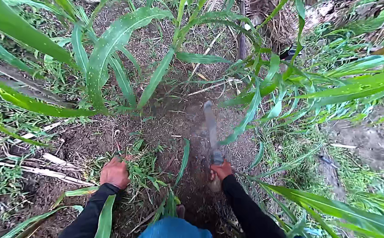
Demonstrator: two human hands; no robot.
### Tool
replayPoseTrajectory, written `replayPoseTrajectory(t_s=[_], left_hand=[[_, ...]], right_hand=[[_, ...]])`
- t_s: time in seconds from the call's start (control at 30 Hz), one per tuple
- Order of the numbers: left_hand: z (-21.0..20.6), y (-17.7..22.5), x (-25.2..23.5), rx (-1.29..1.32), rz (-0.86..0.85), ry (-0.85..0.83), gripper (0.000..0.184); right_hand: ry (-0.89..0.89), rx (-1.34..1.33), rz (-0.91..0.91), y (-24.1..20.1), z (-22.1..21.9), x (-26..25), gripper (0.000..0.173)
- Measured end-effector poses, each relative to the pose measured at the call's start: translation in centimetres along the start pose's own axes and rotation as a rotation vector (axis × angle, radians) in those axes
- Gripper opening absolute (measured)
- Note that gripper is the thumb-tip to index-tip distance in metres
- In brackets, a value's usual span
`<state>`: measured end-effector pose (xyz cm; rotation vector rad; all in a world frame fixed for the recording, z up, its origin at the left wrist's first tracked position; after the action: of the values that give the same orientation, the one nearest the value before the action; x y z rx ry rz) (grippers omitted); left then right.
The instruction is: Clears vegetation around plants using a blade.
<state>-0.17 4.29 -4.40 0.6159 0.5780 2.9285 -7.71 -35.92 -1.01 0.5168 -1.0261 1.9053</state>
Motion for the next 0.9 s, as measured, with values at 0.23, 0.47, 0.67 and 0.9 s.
replayPoseTrajectory(t_s=[0.23,0.47,0.67,0.9], left_hand=[[-0.2,-0.4,-0.4,-0.040,0.021,-0.103,0.046],[-0.2,-0.4,-0.3,-0.028,0.025,-0.069,0.037],[1.4,0.8,0.2,0.047,-0.052,0.118,0.041],[1.1,0.4,0.0,0.050,-0.097,0.136,0.039]], right_hand=[[-0.299,0.376,0.132,-4.7,-7.0,1.3,0.068],[-0.106,0.153,0.119,-3.2,-2.7,0.2,0.062],[0.057,-0.563,0.008,-10.9,-6.0,-4.4,0.016],[-0.265,0.667,0.175,-8.9,0.4,-0.9,0.072]])
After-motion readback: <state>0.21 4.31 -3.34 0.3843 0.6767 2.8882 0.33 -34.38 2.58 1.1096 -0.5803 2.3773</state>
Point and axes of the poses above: each hand's wrist, its own x-axis away from the middle knuckle, its own z-axis out of the back of the hand, y = z × x, the point moved 8 cm from there along -x, towards the middle knuckle, and after that the axes turned 3 degrees about x, right-handed, at the moved point
